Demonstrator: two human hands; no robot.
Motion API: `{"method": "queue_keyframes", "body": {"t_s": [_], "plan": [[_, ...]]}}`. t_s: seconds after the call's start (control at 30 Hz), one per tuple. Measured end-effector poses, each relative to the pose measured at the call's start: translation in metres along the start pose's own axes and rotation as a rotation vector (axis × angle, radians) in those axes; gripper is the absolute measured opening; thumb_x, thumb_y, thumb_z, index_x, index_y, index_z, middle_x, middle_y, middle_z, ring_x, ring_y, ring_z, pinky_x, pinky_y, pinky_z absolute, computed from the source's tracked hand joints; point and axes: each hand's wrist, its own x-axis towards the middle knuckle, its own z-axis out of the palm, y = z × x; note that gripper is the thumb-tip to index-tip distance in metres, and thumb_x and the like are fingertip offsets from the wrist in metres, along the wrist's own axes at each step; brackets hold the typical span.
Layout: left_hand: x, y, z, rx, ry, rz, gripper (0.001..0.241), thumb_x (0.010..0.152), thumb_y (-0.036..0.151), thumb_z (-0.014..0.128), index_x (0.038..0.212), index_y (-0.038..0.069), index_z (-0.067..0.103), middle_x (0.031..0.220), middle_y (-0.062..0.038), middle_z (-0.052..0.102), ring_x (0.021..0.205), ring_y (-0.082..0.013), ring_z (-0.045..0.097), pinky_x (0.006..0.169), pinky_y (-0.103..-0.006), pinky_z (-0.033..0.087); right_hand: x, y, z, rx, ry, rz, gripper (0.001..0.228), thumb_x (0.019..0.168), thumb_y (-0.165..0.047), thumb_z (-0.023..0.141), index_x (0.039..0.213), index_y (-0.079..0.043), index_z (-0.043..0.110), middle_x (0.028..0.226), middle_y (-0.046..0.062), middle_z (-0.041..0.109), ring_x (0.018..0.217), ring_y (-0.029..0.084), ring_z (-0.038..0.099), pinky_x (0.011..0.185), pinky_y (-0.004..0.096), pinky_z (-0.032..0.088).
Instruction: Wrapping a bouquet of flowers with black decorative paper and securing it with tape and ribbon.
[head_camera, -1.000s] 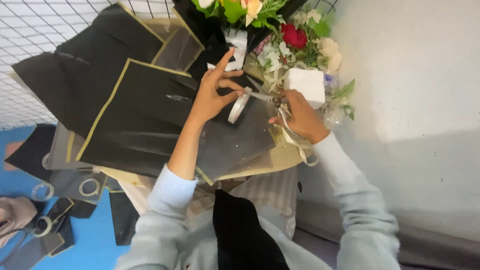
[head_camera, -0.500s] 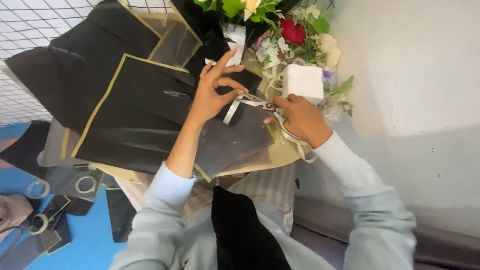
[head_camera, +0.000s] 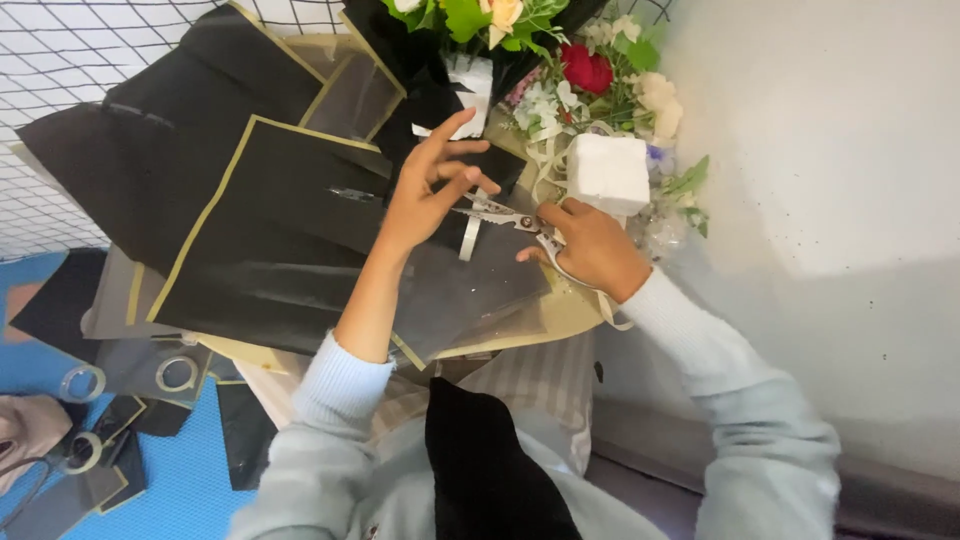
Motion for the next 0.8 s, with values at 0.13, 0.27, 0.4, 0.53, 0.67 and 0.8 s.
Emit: {"method": "queue_keyframes", "body": {"t_s": [0.13,0.27,0.4,0.53,0.67,0.8], "plan": [[-0.003,0.006,0.001,-0.067,-0.007,0.045,0.046,0.113,0.017,0.048,0.157,0.009,0.037,0.116,-0.029,0.071,0.101,-0.0363,0.076,0.106,-0.0515,0.050,0.002,0.002,0.001,0.026,0.015,0.001,0.054,0.090,-0.061,0.068,0.117,-0.015,0.064,0.092,0.023,0.066,0.083,0.048,0.071,0.071,0.054,0.057],[-0.001,-0.007,0.002,-0.144,-0.007,0.055,0.047,0.114,0.026,0.045,0.158,0.009,0.037,0.126,-0.030,0.064,0.097,-0.0378,0.076,0.101,-0.0535,0.053,0.003,0.004,-0.002,0.021,0.001,0.008,0.053,0.087,-0.060,0.072,0.114,-0.015,0.065,0.088,0.022,0.068,0.083,0.047,0.072,0.070,0.054,0.057],[0.000,0.008,-0.001,-0.173,-0.001,0.021,0.053,0.112,0.035,0.051,0.156,0.009,0.035,0.137,-0.027,0.059,0.110,-0.0329,0.073,0.108,-0.0429,0.049,0.001,0.012,0.006,-0.008,0.127,-0.062,0.064,0.074,-0.065,0.077,0.112,-0.014,0.069,0.074,0.009,0.066,0.060,0.031,0.064,0.057,0.044,0.047],[0.000,0.006,-0.006,-0.115,0.034,0.065,0.058,0.113,0.043,0.045,0.159,0.010,0.030,0.118,-0.018,0.075,0.142,-0.0280,0.056,0.123,-0.0449,0.041,0.007,0.013,0.012,0.024,0.156,-0.047,0.068,0.074,-0.064,0.077,0.113,-0.009,0.068,0.079,0.011,0.072,0.068,0.033,0.068,0.061,0.043,0.050],[-0.003,-0.002,-0.009,-0.473,0.090,-0.019,0.084,0.102,0.050,0.061,0.165,0.014,0.017,0.140,-0.016,0.067,0.141,-0.0304,0.059,0.123,-0.0465,0.046,0.034,0.012,0.040,0.151,0.082,0.069,0.066,0.078,-0.070,0.067,0.109,-0.012,0.068,0.073,0.007,0.071,0.064,0.028,0.069,0.062,0.039,0.052],[-0.003,-0.005,-0.013,-0.682,0.119,-0.066,0.091,0.097,0.048,0.061,0.167,0.021,0.009,0.150,-0.019,0.058,0.147,-0.0331,0.053,0.110,-0.0465,0.057,0.060,-0.006,0.069,0.270,0.191,0.072,0.045,0.078,-0.038,0.083,0.107,-0.008,0.066,0.090,0.015,0.074,0.076,0.035,0.069,0.070,0.042,0.051]]}}
